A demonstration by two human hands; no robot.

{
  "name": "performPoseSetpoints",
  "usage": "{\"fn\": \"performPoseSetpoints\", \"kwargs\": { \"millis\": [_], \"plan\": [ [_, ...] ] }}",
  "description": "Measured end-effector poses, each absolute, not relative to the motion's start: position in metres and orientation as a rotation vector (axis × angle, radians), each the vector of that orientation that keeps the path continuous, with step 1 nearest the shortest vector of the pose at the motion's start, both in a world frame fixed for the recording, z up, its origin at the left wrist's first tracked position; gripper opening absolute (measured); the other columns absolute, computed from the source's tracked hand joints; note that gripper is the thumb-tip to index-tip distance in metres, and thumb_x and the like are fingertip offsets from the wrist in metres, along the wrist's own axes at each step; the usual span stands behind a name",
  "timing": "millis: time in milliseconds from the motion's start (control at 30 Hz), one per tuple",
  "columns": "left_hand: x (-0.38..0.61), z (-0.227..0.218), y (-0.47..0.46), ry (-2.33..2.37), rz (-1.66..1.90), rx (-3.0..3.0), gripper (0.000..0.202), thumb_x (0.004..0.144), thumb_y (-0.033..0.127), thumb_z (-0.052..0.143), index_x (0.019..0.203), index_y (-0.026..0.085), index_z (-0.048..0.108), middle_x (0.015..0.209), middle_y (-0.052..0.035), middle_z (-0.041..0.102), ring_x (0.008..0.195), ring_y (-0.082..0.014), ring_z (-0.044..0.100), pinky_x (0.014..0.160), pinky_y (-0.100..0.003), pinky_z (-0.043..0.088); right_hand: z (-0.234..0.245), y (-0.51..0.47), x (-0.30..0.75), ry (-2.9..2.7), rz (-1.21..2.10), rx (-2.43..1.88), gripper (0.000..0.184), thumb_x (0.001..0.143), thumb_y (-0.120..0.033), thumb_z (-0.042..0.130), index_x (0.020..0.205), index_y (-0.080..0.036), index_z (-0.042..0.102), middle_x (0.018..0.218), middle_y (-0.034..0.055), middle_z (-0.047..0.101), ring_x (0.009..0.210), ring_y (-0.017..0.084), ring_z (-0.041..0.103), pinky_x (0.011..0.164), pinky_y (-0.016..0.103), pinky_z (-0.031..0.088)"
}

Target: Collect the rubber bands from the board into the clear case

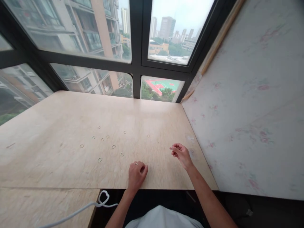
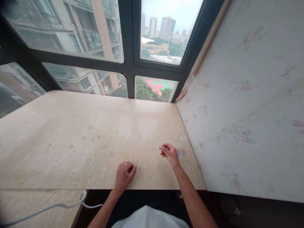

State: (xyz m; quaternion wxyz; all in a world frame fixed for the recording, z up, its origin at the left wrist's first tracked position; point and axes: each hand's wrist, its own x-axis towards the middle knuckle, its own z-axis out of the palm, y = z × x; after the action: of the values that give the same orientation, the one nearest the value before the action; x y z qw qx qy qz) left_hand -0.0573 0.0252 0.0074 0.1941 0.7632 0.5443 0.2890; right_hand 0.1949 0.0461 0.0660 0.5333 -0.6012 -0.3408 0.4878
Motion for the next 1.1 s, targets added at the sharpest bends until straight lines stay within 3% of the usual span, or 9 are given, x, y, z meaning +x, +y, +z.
{"fn": "performPoseSetpoints", "kwargs": {
  "millis": [367,500,700,1100],
  "plan": [
    [-0.057,0.002,0.03,1.532,0.773,2.229,0.029,0.087,0.034,0.049,0.062,0.019,0.054,0.061,-0.0011,0.057,0.064,-0.0183,0.051,0.066,-0.033,0.033,0.064,-0.012,0.287,-0.779,0.678,-1.723,0.04,0.067,-0.045,0.074,0.087,-0.014,0.06,0.07,0.0041,0.065,0.056,0.014,0.06,0.049,0.023,0.046],
    [-0.057,0.002,0.03,1.542,0.775,2.225,0.03,0.087,0.035,0.048,0.061,0.02,0.054,0.061,-0.001,0.058,0.064,-0.0181,0.052,0.067,-0.033,0.033,0.058,-0.015,0.299,-0.834,0.715,-1.776,0.038,0.068,-0.046,0.07,0.088,-0.014,0.061,0.074,0.0054,0.066,0.056,0.015,0.061,0.05,0.024,0.047],
    [-0.053,0.004,0.03,1.597,0.781,2.196,0.03,0.086,0.035,0.048,0.061,0.02,0.053,0.06,-0.0007,0.058,0.062,-0.0178,0.051,0.066,-0.033,0.034,0.045,-0.021,0.309,-0.907,0.753,-1.894,0.032,0.067,-0.043,0.067,0.083,-0.015,0.065,0.083,0.0059,0.067,0.042,0.009,0.053,0.037,0.021,0.039],
    [-0.053,0.005,0.027,1.633,0.767,2.146,0.031,0.087,0.037,0.048,0.064,0.019,0.055,0.062,-0.001,0.058,0.063,-0.0174,0.052,0.067,-0.033,0.038,0.024,-0.038,0.268,-1.047,0.758,-1.797,0.037,0.079,-0.052,0.059,0.086,-0.016,0.065,0.064,0.002,0.062,0.053,0.016,0.056,0.053,0.026,0.046]
  ]
}}
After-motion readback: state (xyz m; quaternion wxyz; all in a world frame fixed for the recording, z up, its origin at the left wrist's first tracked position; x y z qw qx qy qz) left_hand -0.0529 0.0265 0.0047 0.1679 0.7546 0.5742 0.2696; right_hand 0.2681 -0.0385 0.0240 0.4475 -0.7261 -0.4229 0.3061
